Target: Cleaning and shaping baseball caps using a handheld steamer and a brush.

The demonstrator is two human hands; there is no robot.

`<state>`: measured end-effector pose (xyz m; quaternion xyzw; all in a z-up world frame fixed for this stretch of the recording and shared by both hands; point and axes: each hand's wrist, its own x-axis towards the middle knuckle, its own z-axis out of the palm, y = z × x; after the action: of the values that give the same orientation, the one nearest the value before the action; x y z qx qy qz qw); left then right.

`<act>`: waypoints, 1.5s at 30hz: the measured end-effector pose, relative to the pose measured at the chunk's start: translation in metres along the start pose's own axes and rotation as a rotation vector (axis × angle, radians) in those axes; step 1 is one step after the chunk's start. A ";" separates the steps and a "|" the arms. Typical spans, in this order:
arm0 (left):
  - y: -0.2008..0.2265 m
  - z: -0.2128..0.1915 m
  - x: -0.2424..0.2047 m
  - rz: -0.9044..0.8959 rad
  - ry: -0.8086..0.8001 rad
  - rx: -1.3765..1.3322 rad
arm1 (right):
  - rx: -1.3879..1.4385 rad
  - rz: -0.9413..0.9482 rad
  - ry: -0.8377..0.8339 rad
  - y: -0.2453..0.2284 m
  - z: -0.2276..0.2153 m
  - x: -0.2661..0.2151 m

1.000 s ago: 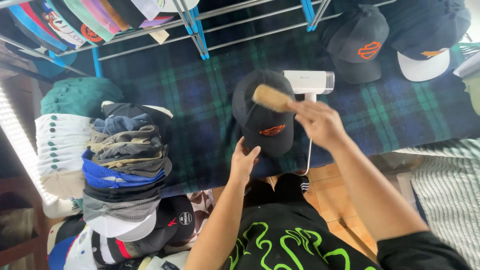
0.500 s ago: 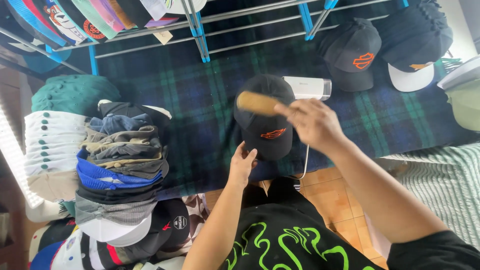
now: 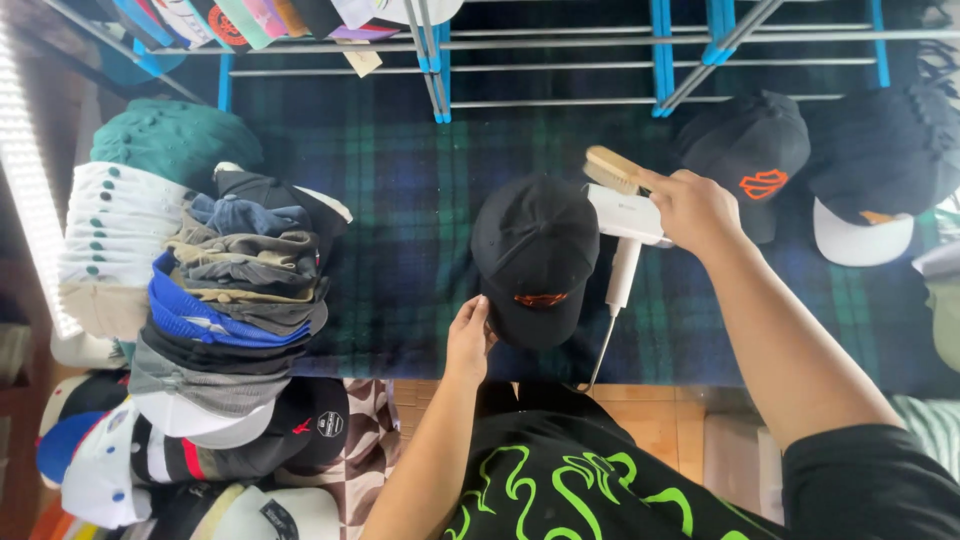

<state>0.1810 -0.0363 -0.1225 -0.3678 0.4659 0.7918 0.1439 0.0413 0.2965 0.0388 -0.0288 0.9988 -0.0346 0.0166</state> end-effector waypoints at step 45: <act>-0.043 0.046 -0.042 0.097 0.107 -0.668 | 0.160 -1.008 0.086 -0.075 -0.041 0.131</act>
<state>0.2139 0.0299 -0.1062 -0.4130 0.2044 0.8862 -0.0469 -0.0870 0.2166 0.0808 -0.5042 0.8548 -0.1159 -0.0412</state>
